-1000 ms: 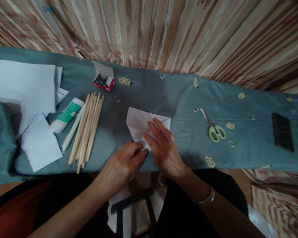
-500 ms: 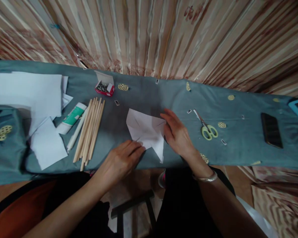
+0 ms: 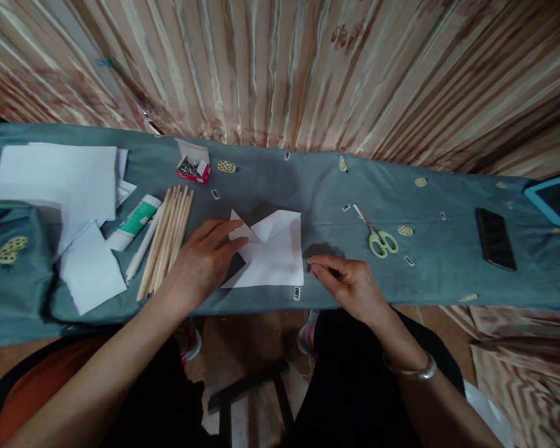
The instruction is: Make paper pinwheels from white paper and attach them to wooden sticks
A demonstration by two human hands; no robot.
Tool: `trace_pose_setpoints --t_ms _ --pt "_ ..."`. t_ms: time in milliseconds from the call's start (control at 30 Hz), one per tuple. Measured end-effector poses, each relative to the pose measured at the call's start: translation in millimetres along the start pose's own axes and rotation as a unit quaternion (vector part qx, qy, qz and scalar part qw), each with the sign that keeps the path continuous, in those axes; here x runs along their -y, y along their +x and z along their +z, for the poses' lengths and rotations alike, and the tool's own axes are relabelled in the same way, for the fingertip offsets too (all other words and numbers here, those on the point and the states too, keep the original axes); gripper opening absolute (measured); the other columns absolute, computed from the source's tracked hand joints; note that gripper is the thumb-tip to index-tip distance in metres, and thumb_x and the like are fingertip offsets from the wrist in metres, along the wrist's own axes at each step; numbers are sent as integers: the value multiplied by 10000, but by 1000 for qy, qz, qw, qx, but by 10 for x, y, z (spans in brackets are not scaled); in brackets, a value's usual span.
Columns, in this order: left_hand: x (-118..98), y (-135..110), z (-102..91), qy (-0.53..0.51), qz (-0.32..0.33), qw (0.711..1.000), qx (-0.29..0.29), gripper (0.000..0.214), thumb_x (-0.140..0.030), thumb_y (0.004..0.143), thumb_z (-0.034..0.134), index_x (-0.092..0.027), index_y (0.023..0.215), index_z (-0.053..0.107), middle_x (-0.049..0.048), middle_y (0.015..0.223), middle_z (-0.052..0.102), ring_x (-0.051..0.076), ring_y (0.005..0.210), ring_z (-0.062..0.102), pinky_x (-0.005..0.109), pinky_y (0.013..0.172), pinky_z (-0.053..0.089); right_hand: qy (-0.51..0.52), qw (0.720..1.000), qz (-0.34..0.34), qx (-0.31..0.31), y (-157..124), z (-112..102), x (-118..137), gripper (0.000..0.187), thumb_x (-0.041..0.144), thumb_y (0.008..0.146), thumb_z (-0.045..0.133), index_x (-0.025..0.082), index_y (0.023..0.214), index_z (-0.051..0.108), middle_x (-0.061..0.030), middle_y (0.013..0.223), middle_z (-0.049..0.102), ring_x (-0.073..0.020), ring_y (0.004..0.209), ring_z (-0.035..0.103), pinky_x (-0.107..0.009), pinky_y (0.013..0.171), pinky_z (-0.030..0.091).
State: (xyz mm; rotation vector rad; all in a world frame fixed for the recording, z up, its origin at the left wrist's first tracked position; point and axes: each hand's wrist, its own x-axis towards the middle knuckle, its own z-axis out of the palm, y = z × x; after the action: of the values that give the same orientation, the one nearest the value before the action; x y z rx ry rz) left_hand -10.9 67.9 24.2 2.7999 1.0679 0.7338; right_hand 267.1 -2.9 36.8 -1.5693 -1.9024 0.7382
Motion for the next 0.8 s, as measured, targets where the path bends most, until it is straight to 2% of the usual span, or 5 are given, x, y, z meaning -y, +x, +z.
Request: trace_pose_setpoints --t_ms 133,233,333,600,800 --pt "-277 -68 46 -51 22 998 -10 204 -203 901 586 -161 1094 636 109 1097 662 246 991 596 425 841 560 -10 998 -62 -24 39 38 44 268 190 927 504 231 1094 710 -62 1070 739 -217 1021 679 -415 929 537" --pt "-445 -116 126 -75 37 996 26 180 -231 895 610 -149 1052 640 89 991 671 222 918 614 373 795 574 -15 995 -102 17 80 112 80 352 122 922 458 238 1174 674 -70 1181 701 -210 1120 633 -440 987 509" --pt "-492 -124 182 -61 42 997 18 153 -175 903 584 -135 1040 642 80 936 680 204 861 619 343 747 581 -14 992 -115 49 103 166 87 389 82 900 451 224 1196 660 -77 1200 689 -207 1136 617 -440 990 508" --pt "-421 -203 144 -68 42 997 20 220 -92 926 509 -105 1131 589 96 984 697 192 862 642 321 735 583 116 991 -46 56 188 164 31 475 13 791 473 286 1116 686 -20 1214 682 -180 1162 613 -417 1035 475" --pt "-426 -219 182 -85 29 996 11 196 -96 921 517 -103 1108 577 84 950 696 187 837 642 316 717 584 212 976 -5 40 328 263 81 182 148 810 669 281 916 733 -29 1201 684 -213 1163 618 -426 1025 475"
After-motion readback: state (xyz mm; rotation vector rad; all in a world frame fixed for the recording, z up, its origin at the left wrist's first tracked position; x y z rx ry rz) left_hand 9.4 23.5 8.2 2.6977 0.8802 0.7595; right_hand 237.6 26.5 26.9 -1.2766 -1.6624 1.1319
